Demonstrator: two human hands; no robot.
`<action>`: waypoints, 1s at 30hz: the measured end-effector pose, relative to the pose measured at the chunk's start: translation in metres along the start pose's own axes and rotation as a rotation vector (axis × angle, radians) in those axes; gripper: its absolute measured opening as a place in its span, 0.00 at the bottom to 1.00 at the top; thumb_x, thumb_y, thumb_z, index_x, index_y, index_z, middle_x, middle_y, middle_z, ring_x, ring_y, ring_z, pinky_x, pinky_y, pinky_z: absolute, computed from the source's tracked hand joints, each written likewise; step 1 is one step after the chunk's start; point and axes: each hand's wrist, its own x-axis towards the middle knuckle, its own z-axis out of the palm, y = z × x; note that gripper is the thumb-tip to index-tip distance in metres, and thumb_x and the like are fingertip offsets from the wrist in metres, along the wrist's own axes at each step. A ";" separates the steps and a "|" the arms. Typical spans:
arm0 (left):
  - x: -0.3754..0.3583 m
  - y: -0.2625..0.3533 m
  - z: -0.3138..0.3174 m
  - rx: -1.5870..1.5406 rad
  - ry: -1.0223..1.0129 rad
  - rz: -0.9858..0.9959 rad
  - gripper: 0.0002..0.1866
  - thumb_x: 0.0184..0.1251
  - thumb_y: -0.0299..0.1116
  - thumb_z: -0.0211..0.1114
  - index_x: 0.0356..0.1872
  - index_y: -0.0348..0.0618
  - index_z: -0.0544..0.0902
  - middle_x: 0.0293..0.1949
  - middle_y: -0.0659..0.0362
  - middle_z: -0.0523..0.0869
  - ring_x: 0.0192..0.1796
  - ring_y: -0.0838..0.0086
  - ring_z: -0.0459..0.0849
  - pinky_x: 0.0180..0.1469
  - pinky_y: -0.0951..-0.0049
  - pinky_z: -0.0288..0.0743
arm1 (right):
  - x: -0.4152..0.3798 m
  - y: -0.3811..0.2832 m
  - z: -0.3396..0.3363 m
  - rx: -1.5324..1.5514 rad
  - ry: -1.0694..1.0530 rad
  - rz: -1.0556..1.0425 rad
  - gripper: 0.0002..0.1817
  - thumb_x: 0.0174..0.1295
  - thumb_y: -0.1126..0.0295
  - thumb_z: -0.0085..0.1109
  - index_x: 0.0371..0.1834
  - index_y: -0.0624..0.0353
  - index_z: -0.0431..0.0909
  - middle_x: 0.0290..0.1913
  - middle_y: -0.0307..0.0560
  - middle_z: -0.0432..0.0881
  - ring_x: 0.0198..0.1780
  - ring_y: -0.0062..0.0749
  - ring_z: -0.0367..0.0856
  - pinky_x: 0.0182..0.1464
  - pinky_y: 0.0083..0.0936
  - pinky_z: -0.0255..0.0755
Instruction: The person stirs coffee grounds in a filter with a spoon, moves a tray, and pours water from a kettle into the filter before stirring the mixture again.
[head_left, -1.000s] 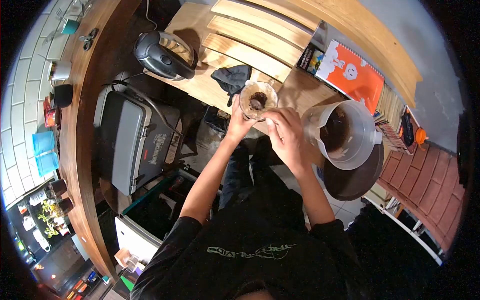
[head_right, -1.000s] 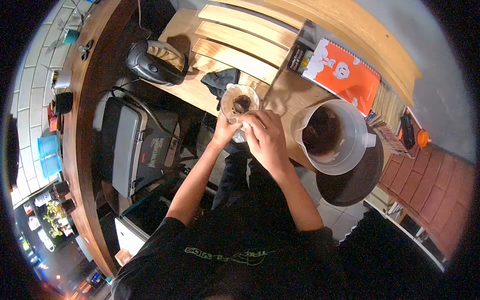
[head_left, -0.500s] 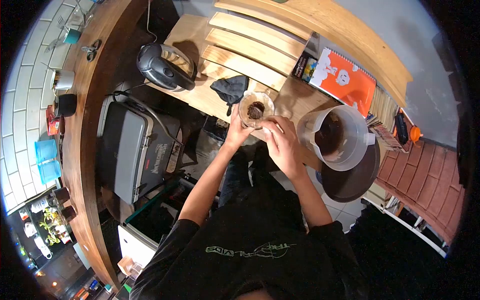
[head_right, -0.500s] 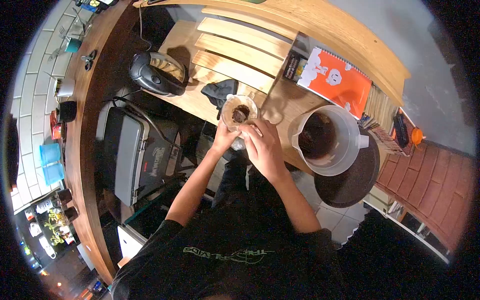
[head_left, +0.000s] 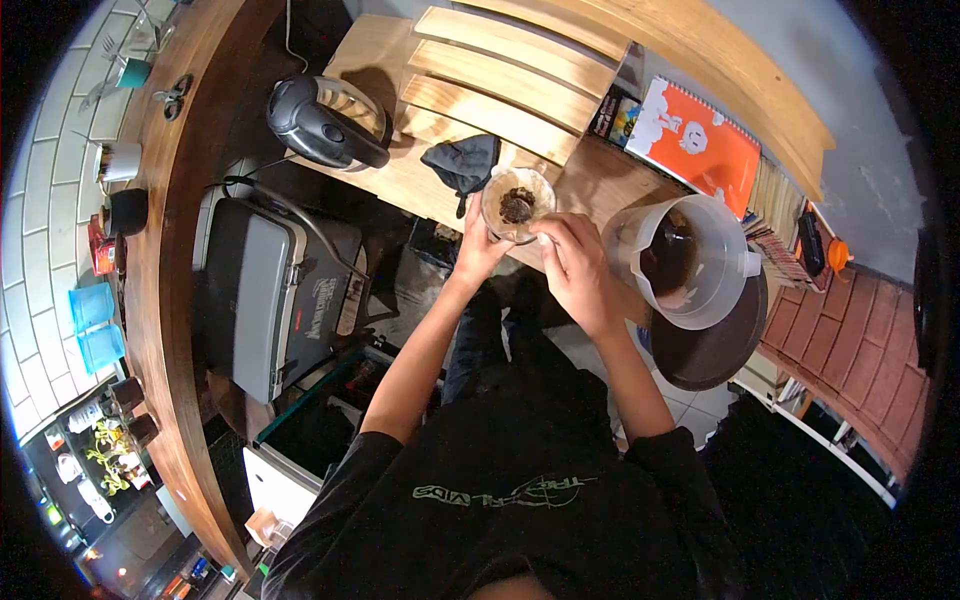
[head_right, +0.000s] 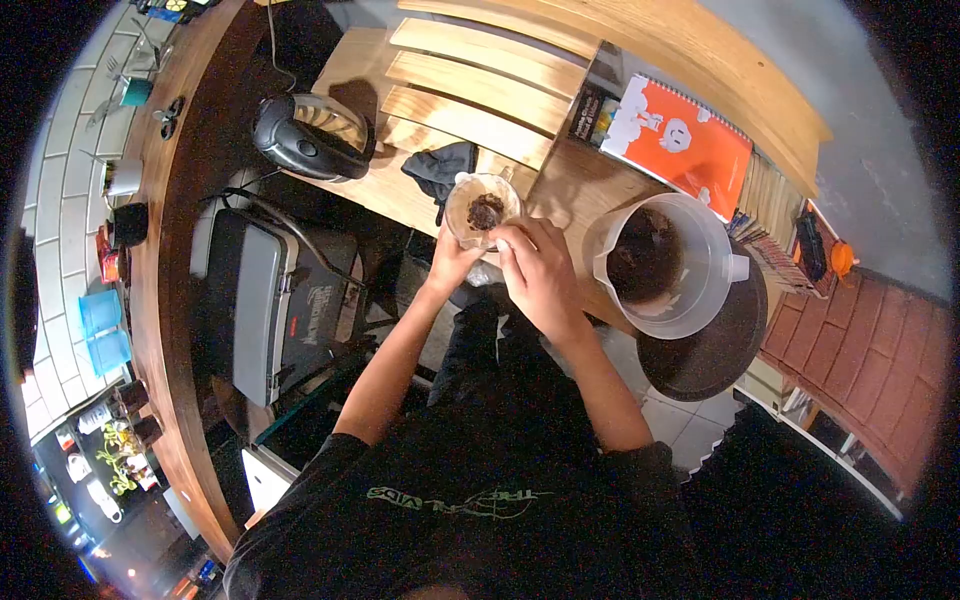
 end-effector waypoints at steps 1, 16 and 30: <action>0.000 -0.003 0.000 0.001 0.017 -0.010 0.39 0.49 0.33 0.78 0.65 0.37 0.72 0.66 0.44 0.71 0.68 0.47 0.69 0.71 0.55 0.62 | -0.002 0.000 0.002 0.083 0.024 0.061 0.11 0.60 0.76 0.61 0.46 0.58 0.80 0.46 0.47 0.80 0.50 0.46 0.78 0.55 0.40 0.71; 0.002 0.015 -0.003 0.064 -0.003 0.038 0.34 0.47 0.29 0.78 0.59 0.36 0.76 0.60 0.46 0.74 0.62 0.49 0.72 0.65 0.56 0.67 | -0.007 -0.011 -0.007 -0.059 -0.002 -0.009 0.14 0.58 0.76 0.62 0.49 0.54 0.82 0.51 0.45 0.81 0.51 0.43 0.79 0.57 0.39 0.70; 0.002 0.014 -0.001 0.034 0.020 0.044 0.38 0.46 0.30 0.78 0.62 0.37 0.74 0.62 0.45 0.73 0.63 0.46 0.71 0.67 0.54 0.65 | 0.006 -0.024 -0.003 0.217 0.164 0.192 0.07 0.66 0.78 0.57 0.46 0.61 0.80 0.44 0.51 0.83 0.48 0.46 0.82 0.50 0.36 0.75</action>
